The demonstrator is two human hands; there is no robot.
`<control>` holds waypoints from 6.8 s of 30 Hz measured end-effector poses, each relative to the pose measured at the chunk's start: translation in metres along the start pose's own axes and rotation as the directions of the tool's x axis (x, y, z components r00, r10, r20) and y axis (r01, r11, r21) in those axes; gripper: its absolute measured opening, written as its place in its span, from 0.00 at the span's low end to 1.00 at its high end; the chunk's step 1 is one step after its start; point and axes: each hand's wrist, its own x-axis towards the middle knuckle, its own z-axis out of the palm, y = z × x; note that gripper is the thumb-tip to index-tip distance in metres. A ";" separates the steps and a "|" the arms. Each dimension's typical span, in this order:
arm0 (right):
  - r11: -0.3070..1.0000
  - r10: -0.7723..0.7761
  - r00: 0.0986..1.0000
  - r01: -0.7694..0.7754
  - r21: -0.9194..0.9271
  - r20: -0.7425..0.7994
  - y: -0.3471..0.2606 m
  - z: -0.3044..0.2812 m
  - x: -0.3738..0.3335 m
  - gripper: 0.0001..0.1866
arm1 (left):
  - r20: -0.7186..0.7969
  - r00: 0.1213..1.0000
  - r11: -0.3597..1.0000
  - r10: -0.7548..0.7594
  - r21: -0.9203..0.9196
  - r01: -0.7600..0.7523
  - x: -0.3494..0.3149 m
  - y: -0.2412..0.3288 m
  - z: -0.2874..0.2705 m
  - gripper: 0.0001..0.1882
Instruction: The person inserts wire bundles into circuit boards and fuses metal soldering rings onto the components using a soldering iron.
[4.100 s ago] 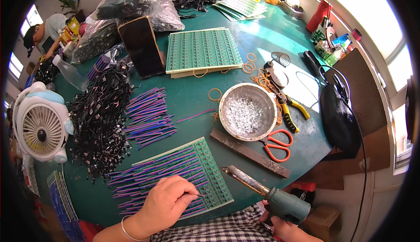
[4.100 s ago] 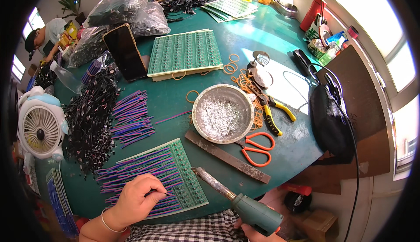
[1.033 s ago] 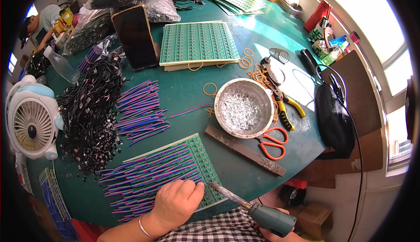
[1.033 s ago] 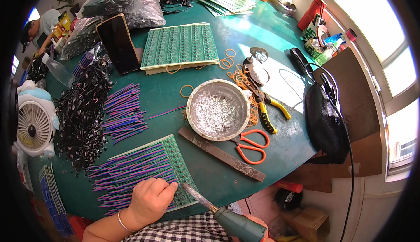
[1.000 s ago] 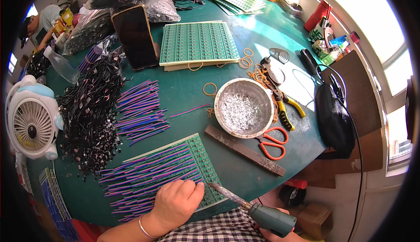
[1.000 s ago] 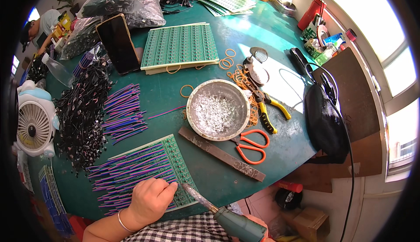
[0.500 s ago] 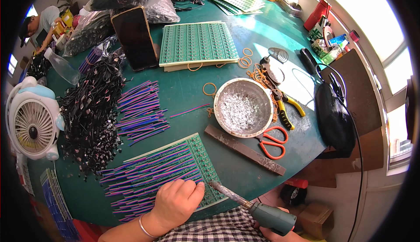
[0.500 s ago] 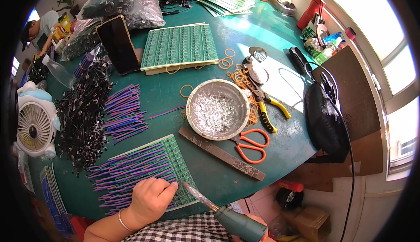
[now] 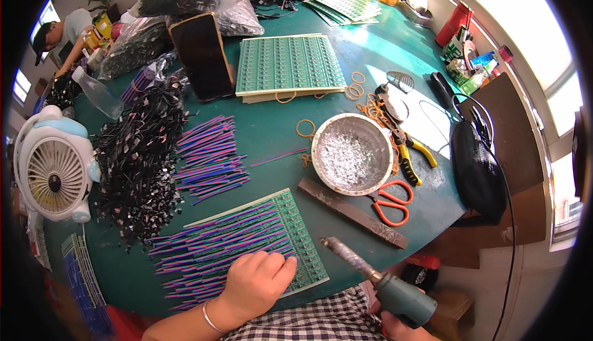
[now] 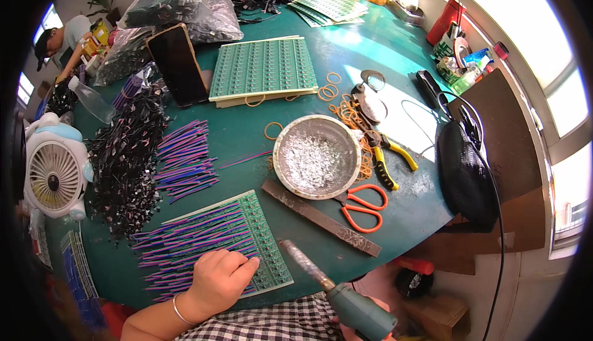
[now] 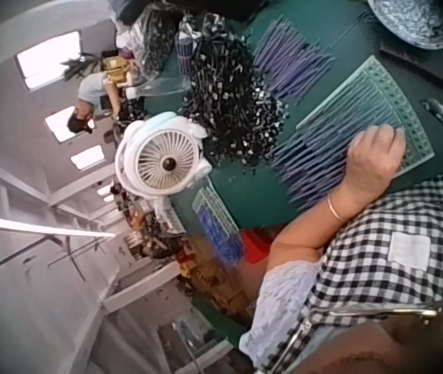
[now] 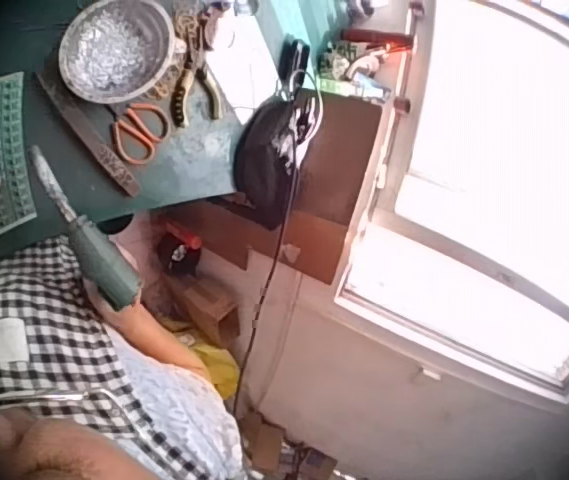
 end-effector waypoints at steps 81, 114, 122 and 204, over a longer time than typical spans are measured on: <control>0.998 -0.055 0.998 0.054 0.035 0.014 -0.013 -0.010 0.011 0.17 | 0.116 0.993 0.994 0.011 -0.107 0.002 0.006 -0.003 -0.011 0.13; 0.992 -0.098 0.993 0.102 -0.067 0.061 -0.001 0.004 -0.005 0.13 | -0.057 0.994 0.965 -0.098 -0.251 0.081 -0.008 0.007 0.007 0.13; 0.996 -0.068 0.988 0.060 0.061 0.136 -0.017 0.001 0.004 0.18 | -0.063 0.993 0.963 -0.095 -0.259 0.076 -0.008 0.008 0.006 0.13; 0.995 -0.103 0.984 0.104 0.003 0.142 0.001 0.002 -0.005 0.26 | -0.032 0.994 0.956 -0.103 -0.281 0.090 -0.006 0.000 0.004 0.13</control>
